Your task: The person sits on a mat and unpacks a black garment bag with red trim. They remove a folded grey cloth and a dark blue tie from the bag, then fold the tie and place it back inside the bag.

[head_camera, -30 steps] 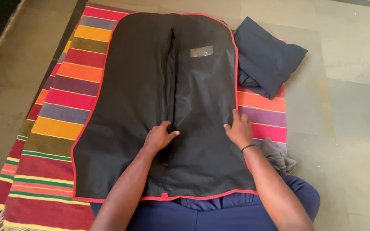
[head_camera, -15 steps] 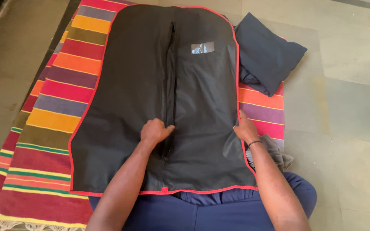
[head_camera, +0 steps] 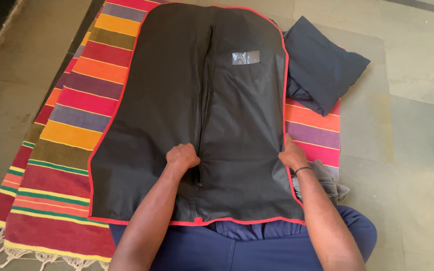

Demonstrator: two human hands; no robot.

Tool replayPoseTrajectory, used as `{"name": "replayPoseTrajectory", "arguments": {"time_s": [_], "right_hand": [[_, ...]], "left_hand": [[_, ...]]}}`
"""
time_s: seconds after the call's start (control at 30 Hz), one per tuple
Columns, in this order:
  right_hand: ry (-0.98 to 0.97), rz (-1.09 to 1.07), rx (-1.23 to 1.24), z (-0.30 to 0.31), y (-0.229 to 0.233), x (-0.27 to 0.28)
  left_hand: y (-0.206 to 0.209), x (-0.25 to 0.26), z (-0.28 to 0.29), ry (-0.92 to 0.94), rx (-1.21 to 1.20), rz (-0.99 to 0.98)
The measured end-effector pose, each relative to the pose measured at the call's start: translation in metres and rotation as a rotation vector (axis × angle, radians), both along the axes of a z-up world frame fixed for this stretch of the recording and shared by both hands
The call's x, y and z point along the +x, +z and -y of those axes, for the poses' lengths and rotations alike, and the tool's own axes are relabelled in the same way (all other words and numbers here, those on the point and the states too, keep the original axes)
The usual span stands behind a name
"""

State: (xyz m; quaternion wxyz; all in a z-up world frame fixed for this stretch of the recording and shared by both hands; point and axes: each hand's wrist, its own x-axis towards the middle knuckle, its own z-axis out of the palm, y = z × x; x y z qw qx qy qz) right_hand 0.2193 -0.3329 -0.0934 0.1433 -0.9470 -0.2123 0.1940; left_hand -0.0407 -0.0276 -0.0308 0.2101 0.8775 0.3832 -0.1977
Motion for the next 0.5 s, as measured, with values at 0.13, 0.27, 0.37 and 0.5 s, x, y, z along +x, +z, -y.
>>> {"name": "replayPoseTrajectory", "arguments": {"time_s": [0.13, 0.27, 0.37, 0.5], "right_hand": [[-0.039, -0.051, -0.084, -0.008, 0.028, -0.013], [-0.084, -0.096, -0.149, -0.016, 0.057, -0.026], [-0.03, 0.163, -0.055, -0.021, 0.065, -0.043], [0.262, 0.548, 0.26, -0.038, 0.084, -0.067]], "left_hand": [[0.009, 0.0, 0.011, 0.0, -0.006, 0.155], [0.009, 0.007, 0.021, -0.059, -0.004, 0.13], [0.001, 0.007, 0.015, -0.09, -0.026, 0.145], [0.0, 0.005, 0.006, -0.098, -0.124, 0.13]]}}
